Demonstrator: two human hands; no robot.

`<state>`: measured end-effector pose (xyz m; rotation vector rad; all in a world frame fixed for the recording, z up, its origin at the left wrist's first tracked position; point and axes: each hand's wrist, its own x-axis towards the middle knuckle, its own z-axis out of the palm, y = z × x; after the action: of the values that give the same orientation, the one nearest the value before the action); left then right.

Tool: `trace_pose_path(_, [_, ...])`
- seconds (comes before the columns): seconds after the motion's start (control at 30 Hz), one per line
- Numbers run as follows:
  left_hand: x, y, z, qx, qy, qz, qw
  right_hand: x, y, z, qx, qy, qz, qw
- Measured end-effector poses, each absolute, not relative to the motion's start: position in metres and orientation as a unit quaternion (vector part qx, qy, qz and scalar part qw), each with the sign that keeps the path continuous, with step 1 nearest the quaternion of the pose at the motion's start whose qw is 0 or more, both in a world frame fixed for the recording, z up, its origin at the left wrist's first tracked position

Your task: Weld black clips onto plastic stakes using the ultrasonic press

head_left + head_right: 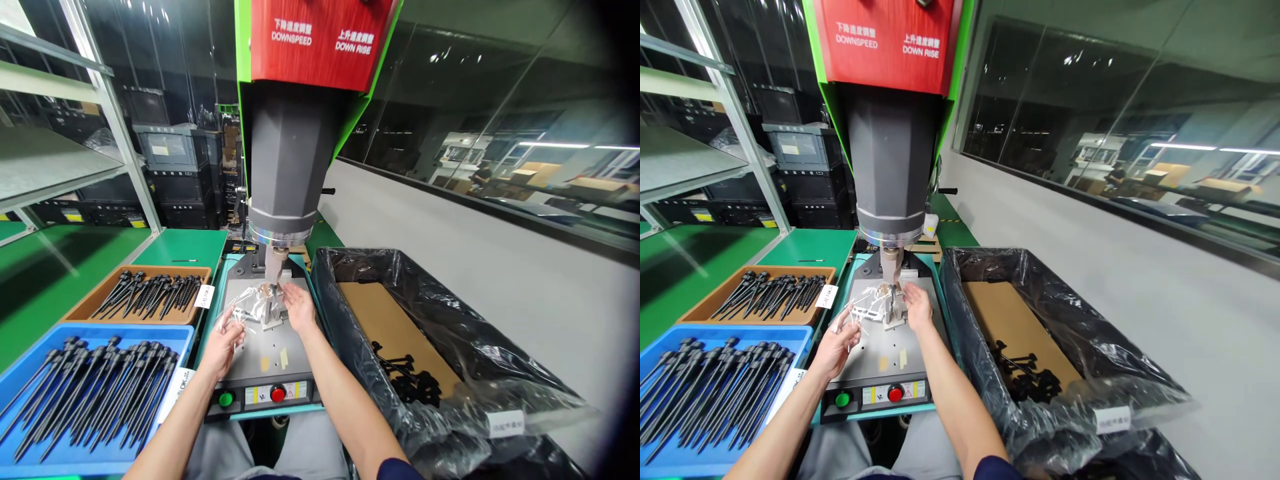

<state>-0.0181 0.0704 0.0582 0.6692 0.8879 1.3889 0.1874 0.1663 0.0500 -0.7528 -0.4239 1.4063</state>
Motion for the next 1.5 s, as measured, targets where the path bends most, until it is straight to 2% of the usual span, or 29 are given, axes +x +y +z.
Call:
trace_pose_path(0.1, [-0.023,0.074,0.058,0.302,0.417,0.592,0.62,0.197,0.171,0.061,-0.325,-0.121,0.663,0.664])
trace_pose_path(0.23, [-0.033,0.079,0.063,0.327,0.412,0.592,0.61,0.203,0.182,0.072,-0.386,-0.078,0.664,0.636])
trace_pose_path(0.6, [-0.039,0.095,0.068,0.331,0.423,0.626,0.565,0.208,0.189,0.078,-0.386,-0.123,0.613,0.679])
trace_pose_path(0.83, [-0.022,0.091,0.064,0.349,0.445,0.598,0.568,0.222,0.191,0.066,-0.407,-0.125,0.598,0.679])
trace_pose_path(1.5, [-0.019,0.098,0.048,0.333,0.456,0.623,0.542,0.218,0.189,0.052,-0.432,-0.105,0.609,0.657])
